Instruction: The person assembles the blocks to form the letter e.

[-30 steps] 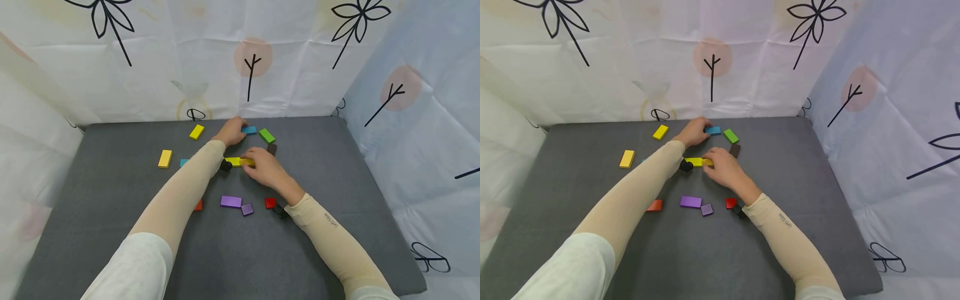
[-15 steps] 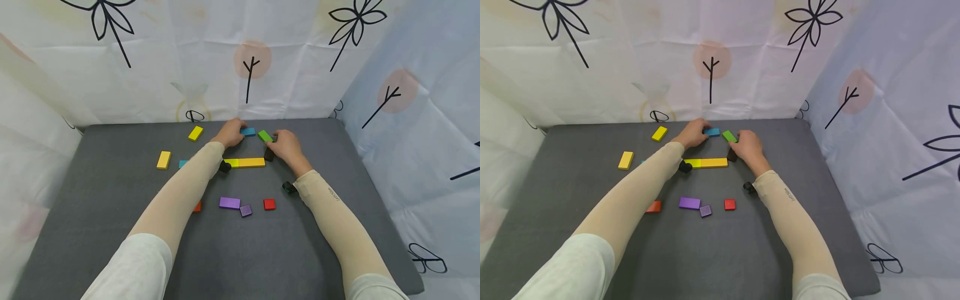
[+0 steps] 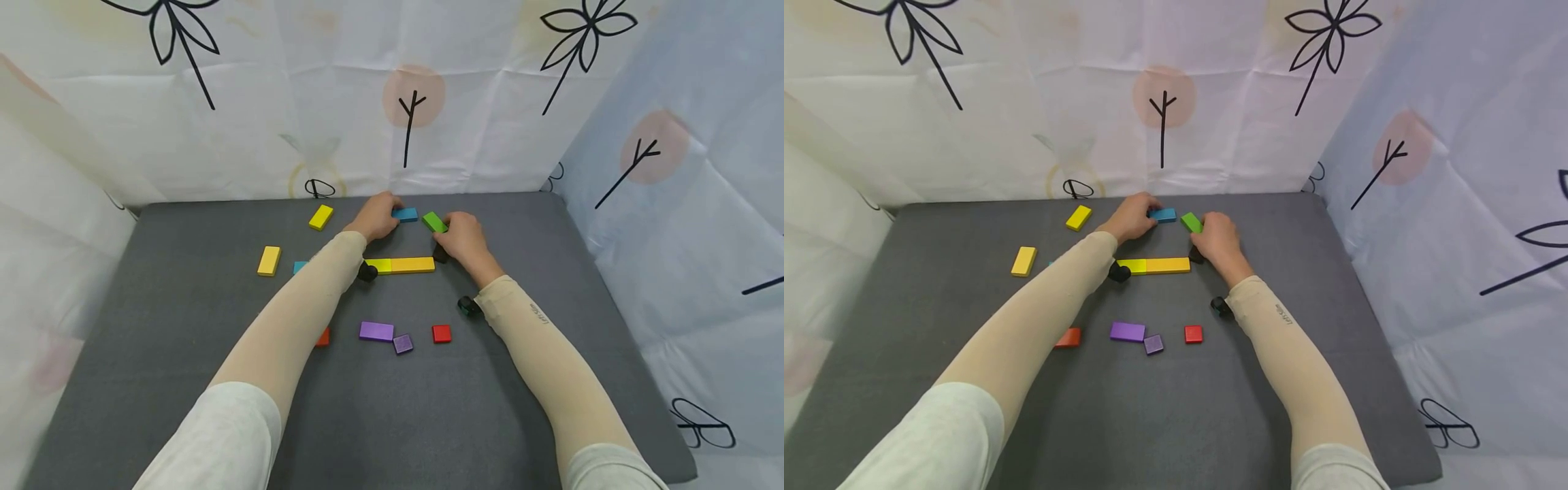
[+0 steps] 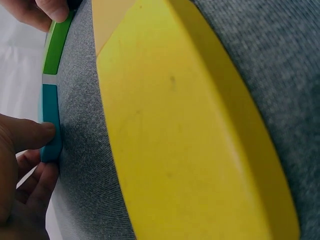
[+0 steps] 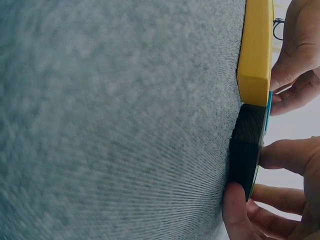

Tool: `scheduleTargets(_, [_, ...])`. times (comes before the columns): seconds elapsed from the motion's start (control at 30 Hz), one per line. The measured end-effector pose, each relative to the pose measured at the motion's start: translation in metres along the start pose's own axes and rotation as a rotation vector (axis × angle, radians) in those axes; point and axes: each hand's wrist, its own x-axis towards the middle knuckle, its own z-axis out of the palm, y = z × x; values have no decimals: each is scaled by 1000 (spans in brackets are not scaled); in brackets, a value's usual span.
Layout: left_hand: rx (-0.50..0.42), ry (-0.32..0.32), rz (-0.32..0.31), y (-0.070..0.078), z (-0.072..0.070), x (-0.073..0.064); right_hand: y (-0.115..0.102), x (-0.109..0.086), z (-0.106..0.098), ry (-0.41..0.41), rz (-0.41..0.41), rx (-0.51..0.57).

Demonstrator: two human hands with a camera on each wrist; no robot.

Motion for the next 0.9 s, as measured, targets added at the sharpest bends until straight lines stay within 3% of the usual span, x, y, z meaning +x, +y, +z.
scheduleTargets(0.9, [-14, -2, 4, -3, -2, -5, -2, 2, 2, -20, -18, 34])
